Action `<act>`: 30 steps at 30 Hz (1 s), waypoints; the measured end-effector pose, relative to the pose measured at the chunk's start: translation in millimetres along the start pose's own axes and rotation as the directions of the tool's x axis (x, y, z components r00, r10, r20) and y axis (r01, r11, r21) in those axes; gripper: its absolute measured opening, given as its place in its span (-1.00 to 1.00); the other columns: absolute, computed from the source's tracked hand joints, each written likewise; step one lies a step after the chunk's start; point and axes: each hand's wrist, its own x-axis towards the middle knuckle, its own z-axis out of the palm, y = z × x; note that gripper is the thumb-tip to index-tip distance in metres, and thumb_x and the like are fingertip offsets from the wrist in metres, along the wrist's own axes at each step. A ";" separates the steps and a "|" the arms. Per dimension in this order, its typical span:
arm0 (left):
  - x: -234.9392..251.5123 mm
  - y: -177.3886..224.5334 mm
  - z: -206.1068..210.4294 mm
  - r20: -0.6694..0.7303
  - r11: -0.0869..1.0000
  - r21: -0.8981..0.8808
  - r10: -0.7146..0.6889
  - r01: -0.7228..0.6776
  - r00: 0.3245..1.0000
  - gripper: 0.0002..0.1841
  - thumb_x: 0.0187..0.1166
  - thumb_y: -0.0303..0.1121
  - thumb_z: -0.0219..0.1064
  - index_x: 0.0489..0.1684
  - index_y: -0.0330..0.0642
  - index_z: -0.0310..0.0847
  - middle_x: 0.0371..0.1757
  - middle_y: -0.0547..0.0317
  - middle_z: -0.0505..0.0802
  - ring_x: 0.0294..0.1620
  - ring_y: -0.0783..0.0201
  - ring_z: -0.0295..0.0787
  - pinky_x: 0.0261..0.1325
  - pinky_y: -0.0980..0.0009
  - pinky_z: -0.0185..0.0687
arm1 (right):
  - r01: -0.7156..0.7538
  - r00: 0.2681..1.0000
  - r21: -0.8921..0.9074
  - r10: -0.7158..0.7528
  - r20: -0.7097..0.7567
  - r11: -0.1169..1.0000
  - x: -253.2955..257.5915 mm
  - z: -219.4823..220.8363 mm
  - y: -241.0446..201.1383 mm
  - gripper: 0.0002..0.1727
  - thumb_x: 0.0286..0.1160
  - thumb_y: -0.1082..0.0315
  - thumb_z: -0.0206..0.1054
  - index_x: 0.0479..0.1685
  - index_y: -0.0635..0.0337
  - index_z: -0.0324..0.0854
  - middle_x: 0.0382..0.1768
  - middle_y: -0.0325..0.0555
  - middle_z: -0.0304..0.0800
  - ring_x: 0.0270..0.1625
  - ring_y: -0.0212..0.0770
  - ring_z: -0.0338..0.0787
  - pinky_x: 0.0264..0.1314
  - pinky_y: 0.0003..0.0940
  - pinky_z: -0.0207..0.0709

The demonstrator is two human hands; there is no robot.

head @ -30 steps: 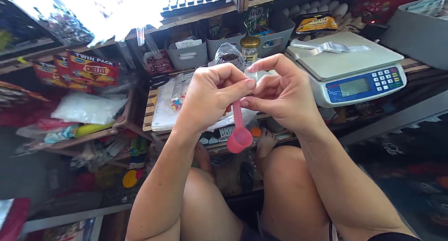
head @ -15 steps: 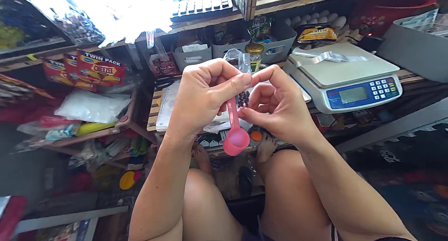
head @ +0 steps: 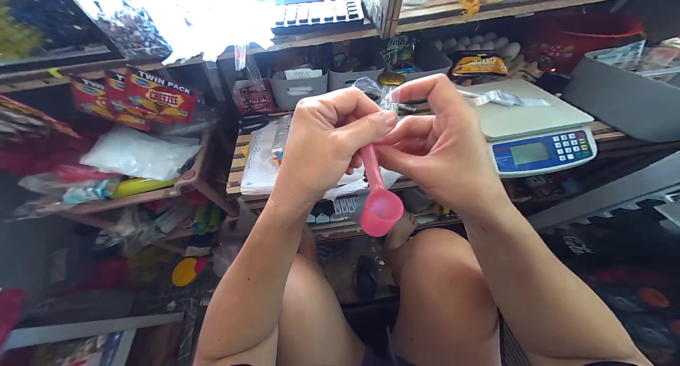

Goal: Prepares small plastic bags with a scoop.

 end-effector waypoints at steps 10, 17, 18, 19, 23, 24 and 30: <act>-2.4 6.8 -9.9 -0.043 0.986 -0.159 -0.056 0.049 0.997 -0.83 0.60 -0.57 0.36 -0.43 -0.22 0.76 -0.53 0.25 0.82 -0.71 0.58 0.56 -0.70 0.70 0.46 | -0.060 0.992 0.043 0.055 0.114 0.997 -19.8 10.8 18.9 -0.56 0.26 0.57 0.58 0.10 0.11 0.54 -0.32 -0.27 0.92 -0.37 -0.39 0.89 -0.36 -0.56 0.80; -2.4 8.7 -9.9 -0.049 0.984 -0.176 -0.047 0.038 0.998 -0.83 0.62 -0.55 0.36 -0.42 -0.21 0.75 -0.52 0.26 0.82 -0.73 0.58 0.56 -0.72 0.70 0.47 | -0.065 0.988 0.061 0.055 0.147 0.996 -31.7 14.7 25.2 -0.64 0.22 0.53 0.56 -0.03 0.09 0.57 -0.35 -0.29 0.87 -0.34 -0.41 0.88 -0.31 -0.55 0.82; -1.9 9.1 -10.1 -0.049 0.982 -0.187 -0.044 0.034 0.998 -0.83 0.62 -0.56 0.35 -0.42 -0.21 0.75 -0.51 0.26 0.82 -0.72 0.58 0.57 -0.72 0.70 0.47 | -0.035 0.987 0.054 0.026 0.161 0.998 -32.1 15.5 25.1 -0.63 0.23 0.53 0.55 -0.01 0.09 0.55 -0.31 -0.31 0.85 -0.29 -0.42 0.88 -0.25 -0.55 0.83; -2.1 9.7 -10.6 -0.047 0.981 -0.192 -0.042 0.033 0.998 -0.83 0.63 -0.56 0.34 -0.41 -0.21 0.75 -0.48 0.25 0.84 -0.71 0.59 0.57 -0.71 0.71 0.47 | -0.013 0.985 0.052 0.004 0.175 0.999 -32.5 16.7 25.5 -0.62 0.23 0.53 0.54 0.00 0.10 0.53 -0.26 -0.30 0.85 -0.25 -0.43 0.89 -0.21 -0.54 0.84; -2.5 11.8 -12.7 -0.047 0.980 -0.198 -0.040 0.030 0.998 -0.82 0.65 -0.56 0.32 -0.41 -0.21 0.73 -0.47 0.25 0.84 -0.72 0.60 0.56 -0.72 0.71 0.47 | -0.035 0.981 0.077 0.019 0.192 0.996 -32.4 19.8 28.0 -0.57 0.12 0.56 0.55 -0.01 0.11 0.53 -0.21 -0.27 0.81 -0.20 -0.39 0.89 -0.22 -0.51 0.85; -2.6 12.0 -13.5 -0.046 0.978 -0.204 -0.040 0.030 0.998 -0.81 0.65 -0.56 0.31 -0.41 -0.21 0.73 -0.48 0.26 0.84 -0.73 0.60 0.56 -0.72 0.71 0.48 | -0.058 0.980 0.082 0.041 0.196 0.995 -32.5 20.3 28.4 -0.56 0.08 0.57 0.54 -0.02 0.10 0.54 -0.22 -0.27 0.82 -0.21 -0.39 0.89 -0.23 -0.50 0.86; -3.2 12.4 -18.8 -0.051 0.972 -0.234 -0.048 0.035 0.998 -0.81 0.67 -0.56 0.29 -0.39 -0.20 0.73 -0.48 0.27 0.84 -0.74 0.61 0.54 -0.72 0.72 0.47 | -0.102 0.983 0.108 0.084 0.163 0.989 -36.9 20.7 27.5 -0.52 0.08 0.59 0.63 -0.01 0.09 0.56 -0.29 -0.25 0.87 -0.32 -0.35 0.92 -0.30 -0.49 0.86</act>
